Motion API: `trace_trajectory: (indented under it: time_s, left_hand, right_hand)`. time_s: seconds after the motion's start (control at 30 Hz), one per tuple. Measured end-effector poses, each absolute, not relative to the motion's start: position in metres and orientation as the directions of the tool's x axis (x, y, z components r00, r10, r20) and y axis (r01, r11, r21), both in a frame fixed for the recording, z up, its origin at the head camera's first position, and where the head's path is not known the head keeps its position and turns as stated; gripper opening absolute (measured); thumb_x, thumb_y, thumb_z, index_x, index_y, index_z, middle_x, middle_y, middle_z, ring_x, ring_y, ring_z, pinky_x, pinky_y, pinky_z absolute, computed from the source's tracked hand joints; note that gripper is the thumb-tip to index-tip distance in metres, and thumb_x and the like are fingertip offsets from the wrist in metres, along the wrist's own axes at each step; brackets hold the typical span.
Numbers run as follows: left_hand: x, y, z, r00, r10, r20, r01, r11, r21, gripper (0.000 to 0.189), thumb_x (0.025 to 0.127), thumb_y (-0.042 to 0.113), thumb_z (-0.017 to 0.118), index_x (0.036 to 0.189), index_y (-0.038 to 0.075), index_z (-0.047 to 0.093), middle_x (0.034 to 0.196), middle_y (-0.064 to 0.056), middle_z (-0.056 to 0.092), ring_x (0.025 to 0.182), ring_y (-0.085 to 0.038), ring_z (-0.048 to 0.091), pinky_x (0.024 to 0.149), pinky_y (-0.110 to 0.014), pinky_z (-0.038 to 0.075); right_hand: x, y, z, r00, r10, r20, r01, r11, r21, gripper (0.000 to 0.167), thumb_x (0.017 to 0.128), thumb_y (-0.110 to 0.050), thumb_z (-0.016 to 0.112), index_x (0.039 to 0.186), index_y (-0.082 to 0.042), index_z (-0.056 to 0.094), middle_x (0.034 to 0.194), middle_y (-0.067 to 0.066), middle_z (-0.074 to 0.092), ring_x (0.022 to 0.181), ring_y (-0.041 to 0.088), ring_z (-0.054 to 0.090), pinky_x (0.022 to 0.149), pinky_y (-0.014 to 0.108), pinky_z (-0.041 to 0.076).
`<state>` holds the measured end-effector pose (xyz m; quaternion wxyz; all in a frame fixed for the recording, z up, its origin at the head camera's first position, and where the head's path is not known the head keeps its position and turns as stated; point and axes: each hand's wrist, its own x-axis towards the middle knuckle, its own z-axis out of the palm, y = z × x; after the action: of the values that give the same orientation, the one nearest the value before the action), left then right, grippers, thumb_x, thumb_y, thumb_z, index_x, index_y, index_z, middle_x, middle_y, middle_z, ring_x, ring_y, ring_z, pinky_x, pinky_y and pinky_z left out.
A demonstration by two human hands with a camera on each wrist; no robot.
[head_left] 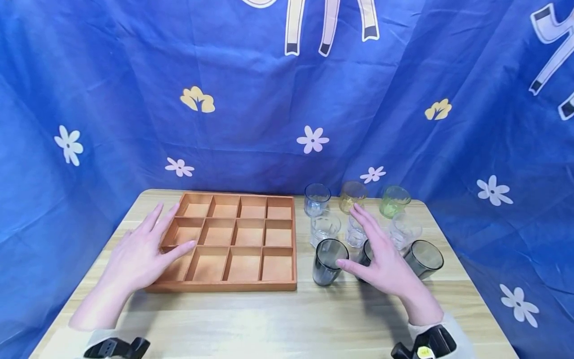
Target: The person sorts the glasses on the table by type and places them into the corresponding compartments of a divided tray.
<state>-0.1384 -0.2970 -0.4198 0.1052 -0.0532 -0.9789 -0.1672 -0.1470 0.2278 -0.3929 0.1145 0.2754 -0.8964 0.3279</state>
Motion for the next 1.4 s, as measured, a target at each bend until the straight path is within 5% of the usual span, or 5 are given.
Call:
trace_trajectory:
  time_s: [0.2,0.53,1.17,1.3,1.4]
  left_hand:
    - [-0.135,-0.308,-0.430,-0.988,0.034,0.152,0.088,0.926,0.367,0.098,0.098,0.070,0.061,0.171,0.036,0.007,0.176,-0.016,0.004,0.139,-0.067,0.033,0.085,-0.086,0.039]
    - [-0.133,-0.326,-0.454,-0.985,-0.014,0.173,0.071,0.877,0.476,0.094,0.102,0.061,0.063,0.172,0.025,0.012,0.172,-0.025,0.020,0.148,-0.058,0.027,0.102,-0.084,0.027]
    - [-0.132,-0.336,-0.490,-0.973,-0.152,0.174,0.010,0.725,0.689,0.085,0.104,0.045,0.069,0.169,0.010,0.026,0.153,-0.033,0.049,0.124,-0.059,0.057,0.093,-0.072,0.048]
    - [-0.134,-0.336,-0.495,-0.964,-0.175,0.200,0.006,0.738,0.675,0.080,0.105,0.043,0.068,0.166,0.007,0.033,0.148,-0.030,0.056,0.121,-0.055,0.061,0.090,-0.057,0.056]
    - [-0.134,-0.336,-0.498,-0.955,-0.190,0.229,0.014,0.739,0.673,0.074,0.105,0.040,0.069,0.163,0.006,0.039,0.143,-0.028,0.061,0.118,-0.053,0.064,0.082,-0.025,0.057]
  right_hand:
    - [-0.143,0.223,-0.401,-0.836,-0.404,0.372,-0.549,0.598,-0.584,0.112,0.082,-0.048,0.092,0.169,-0.029,0.025,0.173,-0.001,0.025,0.155,0.030,0.030,0.118,0.064,0.033]
    - [-0.139,0.214,-0.418,-0.836,-0.405,0.371,-0.539,0.474,-0.696,0.111,0.081,-0.039,0.096,0.168,-0.022,0.028,0.167,0.002,0.039,0.147,0.031,0.045,0.118,0.047,0.040]
    - [-0.138,0.202,-0.441,-0.898,-0.327,0.296,-0.405,0.350,-0.844,0.104,0.077,-0.026,0.099,0.161,-0.015,0.037,0.162,0.009,0.045,0.146,0.037,0.046,0.119,0.046,0.037]
    - [-0.138,0.201,-0.445,-0.913,-0.296,0.280,-0.372,0.329,-0.868,0.106,0.076,-0.022,0.100,0.160,-0.009,0.037,0.162,0.012,0.045,0.147,0.035,0.044,0.121,0.041,0.034]
    - [-0.136,0.200,-0.447,-0.924,-0.275,0.264,-0.348,0.326,-0.879,0.106,0.076,-0.020,0.099,0.160,-0.005,0.036,0.162,0.016,0.044,0.149,0.033,0.042,0.121,0.042,0.032]
